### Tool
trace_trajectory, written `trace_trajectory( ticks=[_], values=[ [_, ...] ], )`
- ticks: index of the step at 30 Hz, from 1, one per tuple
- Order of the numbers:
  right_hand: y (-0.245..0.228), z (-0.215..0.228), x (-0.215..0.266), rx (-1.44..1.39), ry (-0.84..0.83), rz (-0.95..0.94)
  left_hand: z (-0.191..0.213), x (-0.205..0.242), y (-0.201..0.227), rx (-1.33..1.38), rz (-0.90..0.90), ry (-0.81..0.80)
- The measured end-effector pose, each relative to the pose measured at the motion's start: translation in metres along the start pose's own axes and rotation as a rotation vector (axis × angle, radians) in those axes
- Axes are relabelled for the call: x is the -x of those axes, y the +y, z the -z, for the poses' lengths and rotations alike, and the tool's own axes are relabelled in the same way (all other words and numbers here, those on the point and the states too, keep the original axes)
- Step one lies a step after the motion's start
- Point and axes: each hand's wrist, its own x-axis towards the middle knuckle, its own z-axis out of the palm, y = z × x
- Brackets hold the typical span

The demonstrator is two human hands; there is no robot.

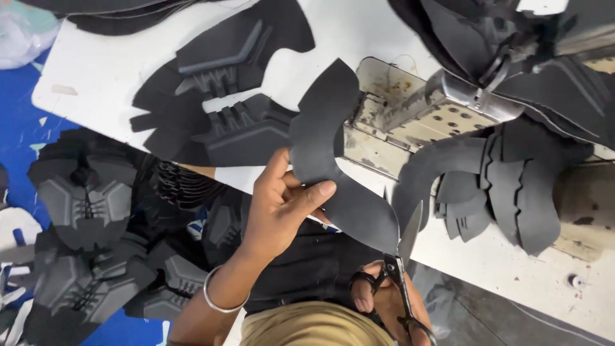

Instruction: The person sews black and gray shoe components together using a sewing machine, guiding the material under the needle. They periodically use scissors to trim excess threads and fabric, then reposition the parts to continue stitching.

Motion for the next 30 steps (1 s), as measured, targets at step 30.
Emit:
trace_trajectory(
  ticks=[30],
  values=[
    [-0.008, -0.014, -0.009, 0.239, 0.101, 0.107, 0.012, 0.002, -0.004, -0.096, -0.104, 0.026]
  ],
)
